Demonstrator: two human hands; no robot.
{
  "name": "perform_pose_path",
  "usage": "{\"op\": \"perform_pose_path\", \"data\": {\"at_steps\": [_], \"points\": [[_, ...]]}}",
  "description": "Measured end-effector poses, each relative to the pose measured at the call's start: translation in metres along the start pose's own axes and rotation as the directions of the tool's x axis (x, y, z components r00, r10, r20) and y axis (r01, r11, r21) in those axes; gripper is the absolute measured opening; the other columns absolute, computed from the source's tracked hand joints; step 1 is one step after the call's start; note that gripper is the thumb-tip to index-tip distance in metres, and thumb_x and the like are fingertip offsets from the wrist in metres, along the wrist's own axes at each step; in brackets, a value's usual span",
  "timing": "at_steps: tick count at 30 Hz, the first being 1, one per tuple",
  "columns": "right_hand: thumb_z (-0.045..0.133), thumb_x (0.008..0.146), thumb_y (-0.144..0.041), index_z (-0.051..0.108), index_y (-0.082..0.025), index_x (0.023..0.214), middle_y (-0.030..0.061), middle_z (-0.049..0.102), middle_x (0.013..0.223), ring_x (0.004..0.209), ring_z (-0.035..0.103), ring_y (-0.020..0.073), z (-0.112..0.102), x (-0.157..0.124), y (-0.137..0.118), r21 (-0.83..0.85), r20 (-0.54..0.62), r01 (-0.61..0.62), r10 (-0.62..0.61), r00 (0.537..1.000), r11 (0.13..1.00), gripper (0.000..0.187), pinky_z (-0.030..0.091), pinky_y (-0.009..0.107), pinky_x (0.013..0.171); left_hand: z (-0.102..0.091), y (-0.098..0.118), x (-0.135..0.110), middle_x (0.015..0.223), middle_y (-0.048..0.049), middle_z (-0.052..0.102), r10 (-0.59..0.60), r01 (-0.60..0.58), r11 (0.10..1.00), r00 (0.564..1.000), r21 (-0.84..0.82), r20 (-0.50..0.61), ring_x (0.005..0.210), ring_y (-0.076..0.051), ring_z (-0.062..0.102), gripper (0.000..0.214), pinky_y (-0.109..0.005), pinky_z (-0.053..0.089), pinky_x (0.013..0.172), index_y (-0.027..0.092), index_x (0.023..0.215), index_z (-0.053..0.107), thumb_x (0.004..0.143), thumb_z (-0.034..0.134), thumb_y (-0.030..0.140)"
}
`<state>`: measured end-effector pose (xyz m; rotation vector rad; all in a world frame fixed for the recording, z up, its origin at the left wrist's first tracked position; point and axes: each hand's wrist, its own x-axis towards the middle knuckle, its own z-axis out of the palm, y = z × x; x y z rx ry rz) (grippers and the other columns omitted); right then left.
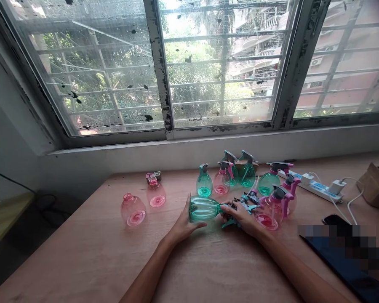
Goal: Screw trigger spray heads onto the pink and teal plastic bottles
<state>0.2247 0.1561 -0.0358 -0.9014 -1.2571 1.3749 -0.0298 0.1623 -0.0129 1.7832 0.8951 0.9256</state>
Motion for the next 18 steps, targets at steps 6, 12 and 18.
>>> {"op": "perform_pose_path", "data": {"at_steps": [6,12,18], "points": [[0.076,0.080,-0.049,0.061,-0.020,0.086,-0.0004,0.070,0.071,0.057,0.063,0.0169,0.000,0.000,0.001,-0.004,0.005,0.004,-0.004,1.000,1.000,0.033,0.050,0.031,0.057,0.000,0.011,0.001,0.140,-0.0130,0.056,0.050,-0.047,0.998,0.997,-0.034,0.065,0.130,-0.030,0.053,0.072,-0.045,0.041,0.110,0.023,0.140,0.043,0.079,0.078,0.039],[0.075,0.080,-0.048,0.062,-0.019,0.084,0.0008,0.072,0.073,0.057,0.064,0.0163,-0.002,-0.001,0.000,-0.003,0.002,0.001,-0.001,1.000,1.000,0.032,0.051,0.031,0.057,0.001,0.002,0.001,0.149,-0.0151,0.046,0.031,-0.031,1.000,1.000,-0.003,-0.002,0.137,-0.032,0.044,0.107,-0.052,0.030,0.117,0.026,0.154,0.016,0.072,0.084,0.033],[0.076,0.079,-0.048,0.063,-0.019,0.085,0.0015,0.072,0.074,0.058,0.064,0.0166,0.000,-0.002,-0.003,0.002,-0.008,-0.001,0.001,1.000,1.000,0.033,0.051,0.030,0.057,0.002,0.003,0.002,0.147,-0.0143,0.049,0.031,-0.031,0.999,0.999,-0.016,0.011,0.135,-0.031,0.048,0.096,-0.051,0.034,0.115,0.025,0.153,0.024,0.076,0.080,0.039]]}}
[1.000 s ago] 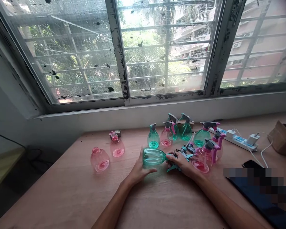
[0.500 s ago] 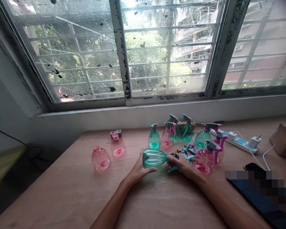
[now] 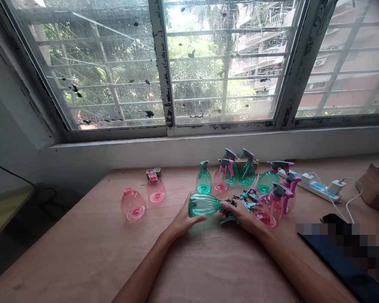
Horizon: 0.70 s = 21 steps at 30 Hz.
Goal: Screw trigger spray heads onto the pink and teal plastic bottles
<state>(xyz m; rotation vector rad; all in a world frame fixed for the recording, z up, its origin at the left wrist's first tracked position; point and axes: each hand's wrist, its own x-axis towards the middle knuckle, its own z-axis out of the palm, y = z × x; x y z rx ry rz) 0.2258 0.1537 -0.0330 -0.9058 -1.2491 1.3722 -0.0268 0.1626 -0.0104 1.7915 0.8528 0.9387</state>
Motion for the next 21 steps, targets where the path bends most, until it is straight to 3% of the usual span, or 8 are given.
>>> {"op": "perform_pose_path", "data": {"at_steps": [3,6,9,13,16,19,21], "points": [[0.077,0.078,-0.050,0.063,-0.019,0.083,0.0015,0.072,0.074,0.058,0.063,0.0155,0.001,0.000,-0.002,0.008,-0.016,0.001,-0.001,1.000,1.000,0.034,0.050,0.029,0.057,-0.001,0.002,0.000,0.145,-0.0136,0.051,0.002,-0.002,1.000,1.000,0.001,-0.012,0.134,-0.031,0.048,0.085,-0.050,0.034,0.115,0.025,0.149,0.034,0.078,0.078,0.040],[0.076,0.078,-0.051,0.062,-0.019,0.081,0.0015,0.071,0.074,0.057,0.062,0.0148,0.002,0.000,-0.004,0.017,-0.022,-0.004,0.004,1.000,1.000,0.035,0.049,0.029,0.057,-0.001,0.002,-0.001,0.153,-0.0137,0.042,0.000,0.001,1.000,0.999,0.022,-0.054,0.140,-0.032,0.041,0.102,-0.053,0.022,0.120,0.028,0.153,0.023,0.072,0.084,0.034],[0.077,0.077,-0.050,0.062,-0.019,0.082,0.0014,0.071,0.073,0.058,0.063,0.0154,0.003,0.000,-0.004,0.017,-0.014,-0.008,0.009,1.000,1.000,0.035,0.049,0.029,0.057,0.000,0.004,-0.002,0.153,-0.0140,0.042,0.003,-0.002,1.000,0.999,0.021,-0.046,0.139,-0.030,0.043,0.108,-0.053,0.024,0.119,0.029,0.155,0.015,0.072,0.084,0.031],[0.077,0.078,-0.049,0.062,-0.019,0.081,-0.0001,0.069,0.071,0.057,0.062,0.0152,0.002,-0.001,-0.004,0.018,-0.005,-0.007,0.007,1.000,1.000,0.033,0.047,0.029,0.057,0.000,0.005,0.000,0.144,-0.0130,0.053,0.031,-0.031,0.999,0.999,0.014,-0.007,0.131,-0.028,0.052,0.085,-0.046,0.039,0.112,0.026,0.149,0.032,0.078,0.078,0.037],[0.075,0.080,-0.049,0.062,-0.019,0.081,-0.0003,0.068,0.071,0.056,0.061,0.0148,0.000,-0.002,-0.004,0.025,0.008,-0.012,0.012,1.000,1.000,0.033,0.046,0.029,0.057,-0.001,0.001,0.001,0.146,-0.0133,0.051,0.051,-0.049,0.997,0.998,0.056,-0.025,0.136,-0.031,0.047,0.079,-0.047,0.035,0.115,0.025,0.145,0.040,0.078,0.078,0.038],[0.075,0.080,-0.050,0.063,-0.019,0.080,0.0000,0.067,0.071,0.057,0.061,0.0149,0.000,-0.002,-0.004,0.032,0.020,-0.018,0.018,1.000,0.999,0.033,0.046,0.029,0.058,-0.001,-0.004,0.000,0.156,-0.0137,0.040,0.060,-0.052,0.992,0.996,0.115,-0.064,0.142,-0.031,0.039,0.096,-0.052,0.025,0.119,0.028,0.154,0.022,0.077,0.079,0.036],[0.075,0.080,-0.050,0.062,-0.019,0.080,0.0000,0.067,0.071,0.057,0.061,0.0151,0.000,-0.002,-0.005,0.035,0.023,-0.021,0.020,1.000,0.999,0.034,0.046,0.029,0.058,0.000,-0.005,-0.001,0.152,-0.0152,0.044,0.066,-0.057,0.989,0.996,0.140,-0.063,0.137,-0.030,0.046,0.104,-0.053,0.030,0.116,0.028,0.157,0.008,0.079,0.077,0.035]]}}
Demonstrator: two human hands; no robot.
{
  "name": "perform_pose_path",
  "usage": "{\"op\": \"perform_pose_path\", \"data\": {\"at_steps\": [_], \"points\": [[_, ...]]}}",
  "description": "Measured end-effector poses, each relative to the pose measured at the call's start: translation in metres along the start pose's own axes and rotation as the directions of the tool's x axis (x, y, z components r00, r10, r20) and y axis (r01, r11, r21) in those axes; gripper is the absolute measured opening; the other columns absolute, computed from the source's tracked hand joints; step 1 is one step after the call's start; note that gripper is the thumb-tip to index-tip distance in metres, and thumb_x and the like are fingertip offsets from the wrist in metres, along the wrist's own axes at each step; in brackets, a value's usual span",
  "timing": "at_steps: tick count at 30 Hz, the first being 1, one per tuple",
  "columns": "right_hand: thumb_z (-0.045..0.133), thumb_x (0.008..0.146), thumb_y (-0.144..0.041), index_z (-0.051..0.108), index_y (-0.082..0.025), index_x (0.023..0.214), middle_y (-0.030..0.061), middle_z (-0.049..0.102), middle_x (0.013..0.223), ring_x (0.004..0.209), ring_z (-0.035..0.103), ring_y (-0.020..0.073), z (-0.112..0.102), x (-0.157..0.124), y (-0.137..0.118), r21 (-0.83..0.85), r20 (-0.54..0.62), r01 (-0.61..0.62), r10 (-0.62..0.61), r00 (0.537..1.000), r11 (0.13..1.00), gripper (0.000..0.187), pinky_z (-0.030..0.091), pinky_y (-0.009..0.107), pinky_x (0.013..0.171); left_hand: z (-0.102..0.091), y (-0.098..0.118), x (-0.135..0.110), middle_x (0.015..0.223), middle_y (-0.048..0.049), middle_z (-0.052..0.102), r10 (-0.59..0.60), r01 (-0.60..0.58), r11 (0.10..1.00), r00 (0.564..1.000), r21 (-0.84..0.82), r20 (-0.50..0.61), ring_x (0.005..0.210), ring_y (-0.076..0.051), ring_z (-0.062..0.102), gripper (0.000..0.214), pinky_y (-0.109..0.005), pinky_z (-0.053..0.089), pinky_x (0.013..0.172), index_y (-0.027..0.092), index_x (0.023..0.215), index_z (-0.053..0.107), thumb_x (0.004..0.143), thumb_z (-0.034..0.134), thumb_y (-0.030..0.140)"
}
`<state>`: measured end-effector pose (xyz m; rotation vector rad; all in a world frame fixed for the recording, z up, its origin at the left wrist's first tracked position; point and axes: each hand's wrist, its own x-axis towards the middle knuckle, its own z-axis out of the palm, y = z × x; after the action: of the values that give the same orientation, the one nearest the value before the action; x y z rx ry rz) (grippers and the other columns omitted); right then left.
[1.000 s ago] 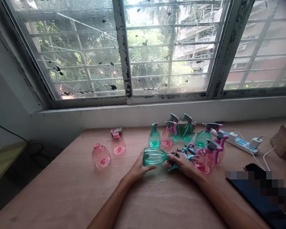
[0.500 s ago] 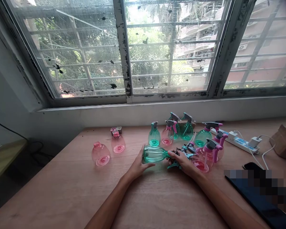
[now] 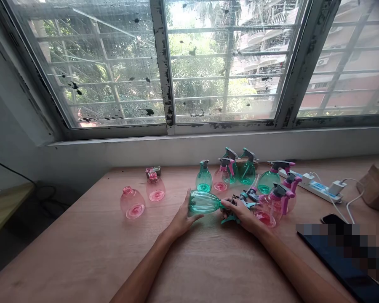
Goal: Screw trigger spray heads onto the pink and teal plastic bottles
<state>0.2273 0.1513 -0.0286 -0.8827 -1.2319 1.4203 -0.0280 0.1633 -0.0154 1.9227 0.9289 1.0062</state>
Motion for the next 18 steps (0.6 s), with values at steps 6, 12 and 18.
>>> {"op": "perform_pose_path", "data": {"at_steps": [6,12,18], "points": [[0.075,0.080,-0.050,0.062,-0.019,0.081,-0.0001,0.068,0.071,0.058,0.061,0.0152,0.000,-0.002,-0.002,0.001,0.008,-0.009,0.009,1.000,1.000,0.034,0.046,0.029,0.058,-0.001,0.004,0.001,0.140,-0.0121,0.056,0.067,-0.066,0.991,0.998,0.118,-0.003,0.130,-0.031,0.051,0.083,-0.047,0.037,0.111,0.027,0.147,0.037,0.077,0.078,0.041],[0.076,0.079,-0.051,0.062,-0.019,0.082,0.0009,0.069,0.072,0.059,0.061,0.0154,0.001,-0.002,-0.002,-0.004,0.003,-0.015,0.015,1.000,1.000,0.035,0.047,0.029,0.058,0.002,-0.008,-0.001,0.143,-0.0163,0.051,0.062,-0.042,0.963,0.996,0.267,-0.067,0.132,-0.035,0.047,0.109,-0.054,0.033,0.110,0.028,0.157,0.006,0.077,0.079,0.038],[0.077,0.077,-0.054,0.062,-0.020,0.082,0.0010,0.068,0.071,0.059,0.061,0.0168,0.002,-0.002,-0.003,-0.012,-0.012,-0.011,0.011,1.000,1.000,0.037,0.048,0.031,0.058,0.002,-0.004,-0.002,0.146,-0.0182,0.049,0.074,-0.050,0.944,0.995,0.325,-0.062,0.136,-0.038,0.043,0.110,-0.055,0.030,0.112,0.027,0.157,0.011,0.074,0.078,0.052]]}}
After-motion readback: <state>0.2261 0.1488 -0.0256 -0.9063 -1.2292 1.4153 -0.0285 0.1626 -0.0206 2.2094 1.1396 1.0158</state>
